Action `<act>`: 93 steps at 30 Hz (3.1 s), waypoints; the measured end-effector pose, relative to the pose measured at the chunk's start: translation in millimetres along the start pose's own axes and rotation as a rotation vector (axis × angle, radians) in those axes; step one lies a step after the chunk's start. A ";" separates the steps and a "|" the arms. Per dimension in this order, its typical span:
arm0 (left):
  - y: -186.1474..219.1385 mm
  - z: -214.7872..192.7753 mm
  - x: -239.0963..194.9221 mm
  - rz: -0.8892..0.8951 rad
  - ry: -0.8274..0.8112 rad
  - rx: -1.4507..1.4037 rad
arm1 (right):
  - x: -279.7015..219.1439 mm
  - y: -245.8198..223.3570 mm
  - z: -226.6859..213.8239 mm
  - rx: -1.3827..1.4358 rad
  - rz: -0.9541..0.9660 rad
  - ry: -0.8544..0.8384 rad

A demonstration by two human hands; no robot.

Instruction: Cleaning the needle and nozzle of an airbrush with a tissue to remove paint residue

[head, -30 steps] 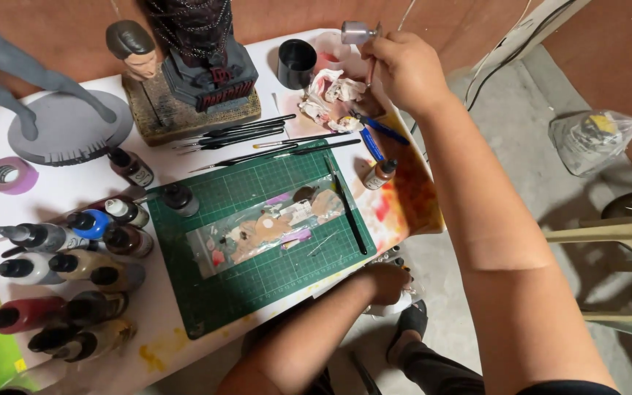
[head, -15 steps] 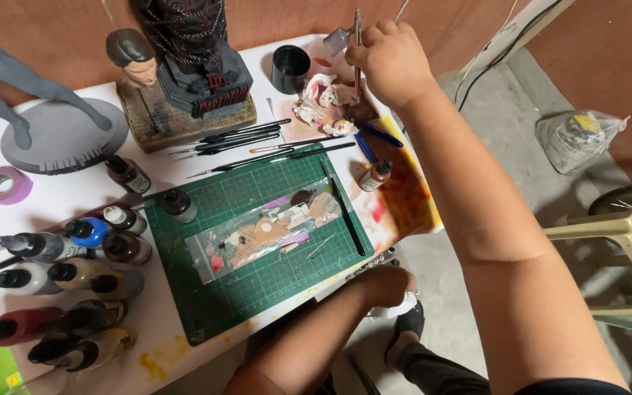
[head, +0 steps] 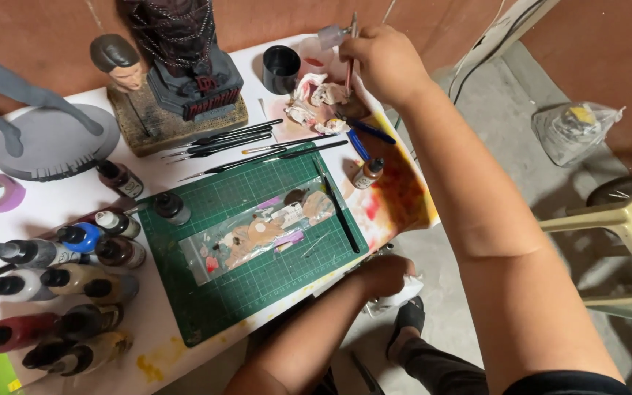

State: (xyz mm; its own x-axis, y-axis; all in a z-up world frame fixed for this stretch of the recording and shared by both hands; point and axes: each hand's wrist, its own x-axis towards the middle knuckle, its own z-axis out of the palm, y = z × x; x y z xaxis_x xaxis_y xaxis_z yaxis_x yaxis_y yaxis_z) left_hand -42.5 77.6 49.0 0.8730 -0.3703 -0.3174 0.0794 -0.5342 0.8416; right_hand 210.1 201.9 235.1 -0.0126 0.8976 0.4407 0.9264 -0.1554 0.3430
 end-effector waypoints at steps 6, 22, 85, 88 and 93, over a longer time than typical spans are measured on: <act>-29.2 17.1 48.5 0.006 0.235 -0.115 | -50.2 16.9 -37.0 0.685 0.461 0.055; -27.6 16.7 88.1 -0.113 0.492 -0.106 | -423.9 -107.0 -111.0 0.441 1.219 0.542; -11.0 60.1 120.9 -0.060 0.542 -0.891 | -420.7 -214.2 -31.5 0.722 1.388 0.501; -8.8 55.9 117.7 -0.046 0.513 -1.036 | -429.1 -214.3 -23.4 0.696 1.369 0.471; 2.2 45.3 110.2 -0.051 0.554 -1.196 | -415.3 -206.8 -37.8 0.662 1.247 0.402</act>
State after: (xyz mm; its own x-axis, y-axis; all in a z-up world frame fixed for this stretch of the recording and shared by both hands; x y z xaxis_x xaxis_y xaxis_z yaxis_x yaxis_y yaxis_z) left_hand 32.1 1.2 -3.9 0.9136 0.1414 -0.3812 0.2417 0.5649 0.7890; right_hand 9.5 -154.3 12.5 0.9088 0.1370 0.3942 0.4140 -0.4146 -0.8104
